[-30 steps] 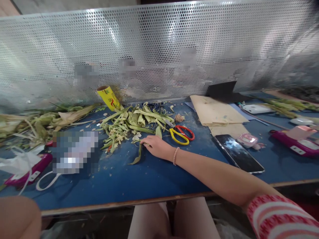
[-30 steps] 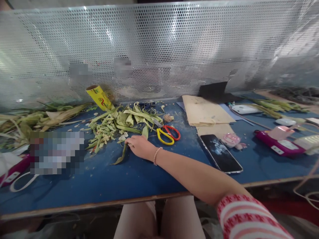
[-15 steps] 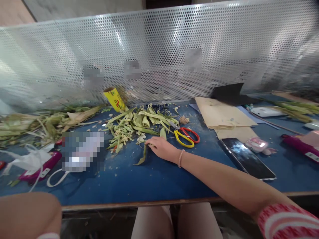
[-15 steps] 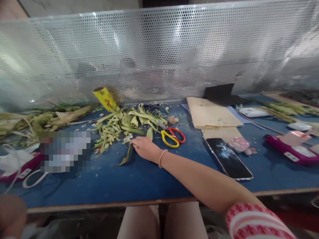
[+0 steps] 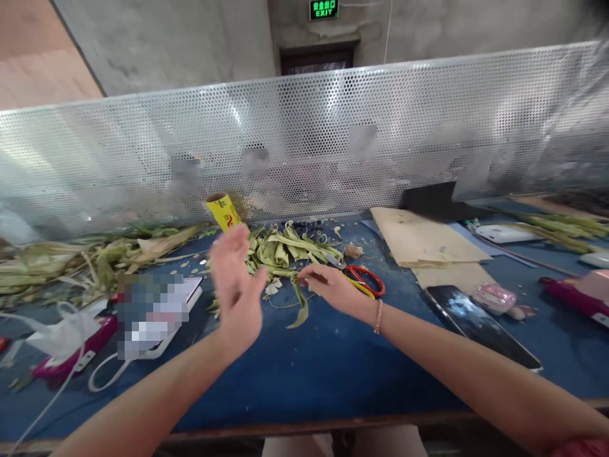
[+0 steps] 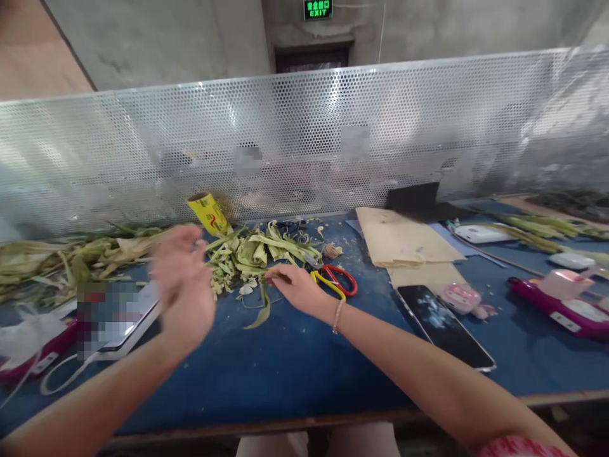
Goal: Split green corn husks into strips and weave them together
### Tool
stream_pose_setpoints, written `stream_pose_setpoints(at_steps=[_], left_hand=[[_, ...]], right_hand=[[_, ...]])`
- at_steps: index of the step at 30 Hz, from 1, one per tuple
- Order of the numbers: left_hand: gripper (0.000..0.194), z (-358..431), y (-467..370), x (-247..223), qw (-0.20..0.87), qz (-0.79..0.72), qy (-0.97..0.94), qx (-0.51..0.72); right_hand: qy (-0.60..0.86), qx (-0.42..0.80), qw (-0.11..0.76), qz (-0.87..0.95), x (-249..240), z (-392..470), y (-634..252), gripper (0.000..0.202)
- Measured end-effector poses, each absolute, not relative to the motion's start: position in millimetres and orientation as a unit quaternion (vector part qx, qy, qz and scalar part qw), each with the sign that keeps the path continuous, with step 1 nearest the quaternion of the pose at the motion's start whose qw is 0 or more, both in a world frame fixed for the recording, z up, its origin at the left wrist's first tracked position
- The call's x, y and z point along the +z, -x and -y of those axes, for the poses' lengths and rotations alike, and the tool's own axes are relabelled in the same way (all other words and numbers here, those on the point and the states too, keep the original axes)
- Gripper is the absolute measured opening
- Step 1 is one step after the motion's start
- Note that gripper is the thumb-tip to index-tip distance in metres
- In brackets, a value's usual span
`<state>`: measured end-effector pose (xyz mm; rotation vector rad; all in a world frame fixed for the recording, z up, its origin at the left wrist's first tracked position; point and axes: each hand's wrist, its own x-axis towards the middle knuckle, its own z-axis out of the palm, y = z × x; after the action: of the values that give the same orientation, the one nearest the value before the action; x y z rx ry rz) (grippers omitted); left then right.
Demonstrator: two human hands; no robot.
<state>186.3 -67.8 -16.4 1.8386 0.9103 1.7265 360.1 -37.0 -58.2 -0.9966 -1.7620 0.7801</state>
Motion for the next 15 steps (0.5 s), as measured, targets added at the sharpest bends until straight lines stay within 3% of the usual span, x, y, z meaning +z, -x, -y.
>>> stream_pose_setpoints(at_steps=[1,4,7,11,15], left_hand=[[0.044,51.2,-195.8,-23.4,0.244,-0.336,-0.657,0.629],[0.046,28.7,-213.3,-49.5,0.48,-0.415,-0.552,0.541],[0.046,34.3,-216.9,-67.0,0.609,-0.392,-0.498,0.477],[0.036,42.9,-214.1,-74.1,0.66,-0.382,-0.49,0.423],[0.037,40.6,-211.6,-77.7,0.706,-0.33,-0.468,0.417]], right_hand=[[0.407,0.314,0.476,0.714,-57.9,36.9,-363.6,0.014],[0.417,0.281,0.502,0.704,-61.2,35.9,-369.1,0.012],[0.43,0.258,0.521,0.691,-68.3,36.5,-367.2,0.011],[0.441,0.228,0.498,0.711,-77.3,41.7,-362.2,0.01],[0.435,0.181,0.441,0.764,-79.3,48.4,-364.3,0.011]])
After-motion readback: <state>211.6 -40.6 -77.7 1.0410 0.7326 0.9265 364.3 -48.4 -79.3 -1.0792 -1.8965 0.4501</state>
